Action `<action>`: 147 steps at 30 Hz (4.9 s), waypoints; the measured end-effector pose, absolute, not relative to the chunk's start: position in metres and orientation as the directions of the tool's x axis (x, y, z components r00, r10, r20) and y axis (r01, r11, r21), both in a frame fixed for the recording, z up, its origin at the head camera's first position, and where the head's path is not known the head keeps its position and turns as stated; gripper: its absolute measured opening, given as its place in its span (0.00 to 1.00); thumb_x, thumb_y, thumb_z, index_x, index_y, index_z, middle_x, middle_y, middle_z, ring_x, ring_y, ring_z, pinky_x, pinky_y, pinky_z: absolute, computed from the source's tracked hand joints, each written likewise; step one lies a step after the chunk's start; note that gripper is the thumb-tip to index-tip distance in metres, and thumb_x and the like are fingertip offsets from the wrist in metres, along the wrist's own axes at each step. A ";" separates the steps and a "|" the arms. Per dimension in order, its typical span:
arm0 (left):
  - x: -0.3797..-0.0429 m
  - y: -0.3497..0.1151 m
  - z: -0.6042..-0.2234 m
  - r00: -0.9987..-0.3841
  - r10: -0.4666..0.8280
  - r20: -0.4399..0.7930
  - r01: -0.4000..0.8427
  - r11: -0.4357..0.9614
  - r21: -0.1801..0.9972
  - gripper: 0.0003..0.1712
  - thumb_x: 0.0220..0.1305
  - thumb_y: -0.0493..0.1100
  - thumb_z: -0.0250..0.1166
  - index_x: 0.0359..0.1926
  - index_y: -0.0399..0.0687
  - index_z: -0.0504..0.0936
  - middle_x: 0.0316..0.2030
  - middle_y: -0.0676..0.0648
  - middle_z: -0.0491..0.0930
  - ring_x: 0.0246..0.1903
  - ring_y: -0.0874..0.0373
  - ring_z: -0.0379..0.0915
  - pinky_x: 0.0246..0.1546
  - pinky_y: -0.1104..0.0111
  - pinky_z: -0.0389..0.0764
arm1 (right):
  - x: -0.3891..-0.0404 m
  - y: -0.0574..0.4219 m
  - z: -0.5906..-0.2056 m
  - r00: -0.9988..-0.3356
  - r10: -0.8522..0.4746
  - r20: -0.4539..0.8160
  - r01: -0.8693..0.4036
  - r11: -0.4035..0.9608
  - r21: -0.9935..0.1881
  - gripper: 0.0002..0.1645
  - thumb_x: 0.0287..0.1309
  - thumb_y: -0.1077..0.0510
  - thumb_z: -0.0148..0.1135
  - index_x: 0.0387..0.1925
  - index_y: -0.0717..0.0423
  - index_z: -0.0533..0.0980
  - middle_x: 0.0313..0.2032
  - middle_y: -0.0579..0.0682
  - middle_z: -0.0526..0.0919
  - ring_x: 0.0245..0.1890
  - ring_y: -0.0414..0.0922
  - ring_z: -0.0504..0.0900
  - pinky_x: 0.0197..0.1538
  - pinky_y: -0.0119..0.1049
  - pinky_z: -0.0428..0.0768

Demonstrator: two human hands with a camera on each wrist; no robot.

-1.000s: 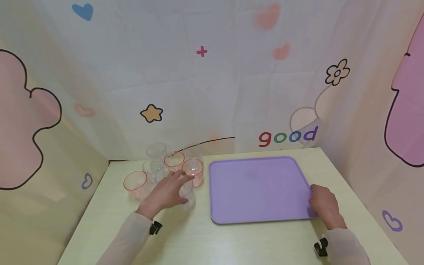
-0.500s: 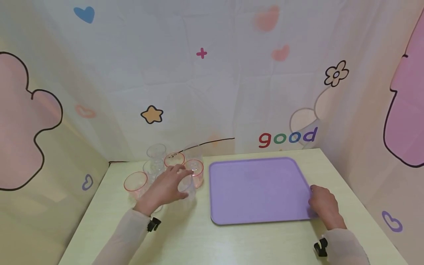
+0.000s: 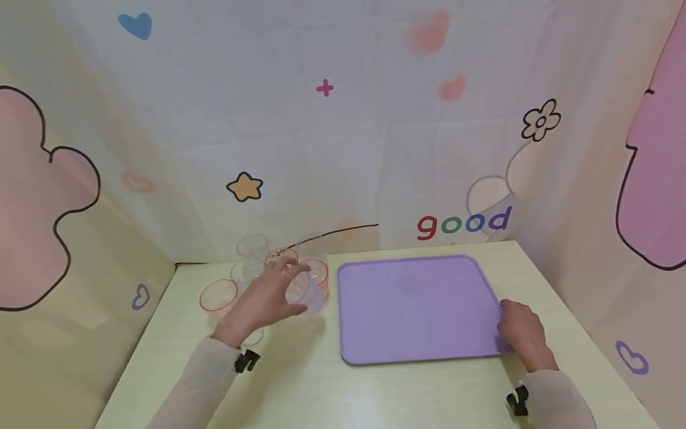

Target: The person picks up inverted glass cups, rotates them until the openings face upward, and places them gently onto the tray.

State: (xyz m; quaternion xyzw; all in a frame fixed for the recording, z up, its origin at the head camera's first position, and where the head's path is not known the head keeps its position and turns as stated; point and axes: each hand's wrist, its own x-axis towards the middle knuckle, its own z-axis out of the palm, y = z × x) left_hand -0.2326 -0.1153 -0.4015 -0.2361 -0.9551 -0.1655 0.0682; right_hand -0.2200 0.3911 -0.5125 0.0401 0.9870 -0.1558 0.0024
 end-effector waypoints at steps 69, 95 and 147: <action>-0.216 -0.103 -0.392 -0.868 0.208 0.450 0.491 0.232 0.840 0.43 0.46 0.37 0.79 0.64 0.45 0.68 0.60 0.46 0.67 0.61 0.48 0.65 0.59 0.57 0.79 | -0.202 0.213 -0.379 -0.818 -0.235 0.525 -0.546 0.601 -0.584 0.28 0.58 0.59 0.68 0.60 0.52 0.74 0.55 0.48 0.80 0.49 0.39 0.81 0.42 0.32 0.86; -0.214 -0.085 -0.390 -0.888 0.250 0.387 0.394 -0.022 0.919 0.43 0.53 0.34 0.72 0.67 0.51 0.61 0.67 0.43 0.63 0.63 0.37 0.69 0.50 0.53 0.83 | -0.205 0.150 -0.359 -0.857 -0.413 0.309 -0.420 0.209 -0.883 0.42 0.60 0.56 0.67 0.71 0.34 0.58 0.71 0.52 0.61 0.65 0.62 0.72 0.48 0.41 0.86; -0.217 -0.095 -0.398 -0.812 0.286 0.509 0.581 0.306 0.754 0.38 0.60 0.44 0.70 0.69 0.55 0.65 0.67 0.50 0.67 0.67 0.50 0.65 0.64 0.52 0.73 | -0.223 0.153 -0.363 -0.882 -0.178 0.436 -0.470 0.274 -0.839 0.37 0.54 0.61 0.72 0.65 0.50 0.67 0.63 0.50 0.70 0.56 0.52 0.75 0.49 0.29 0.82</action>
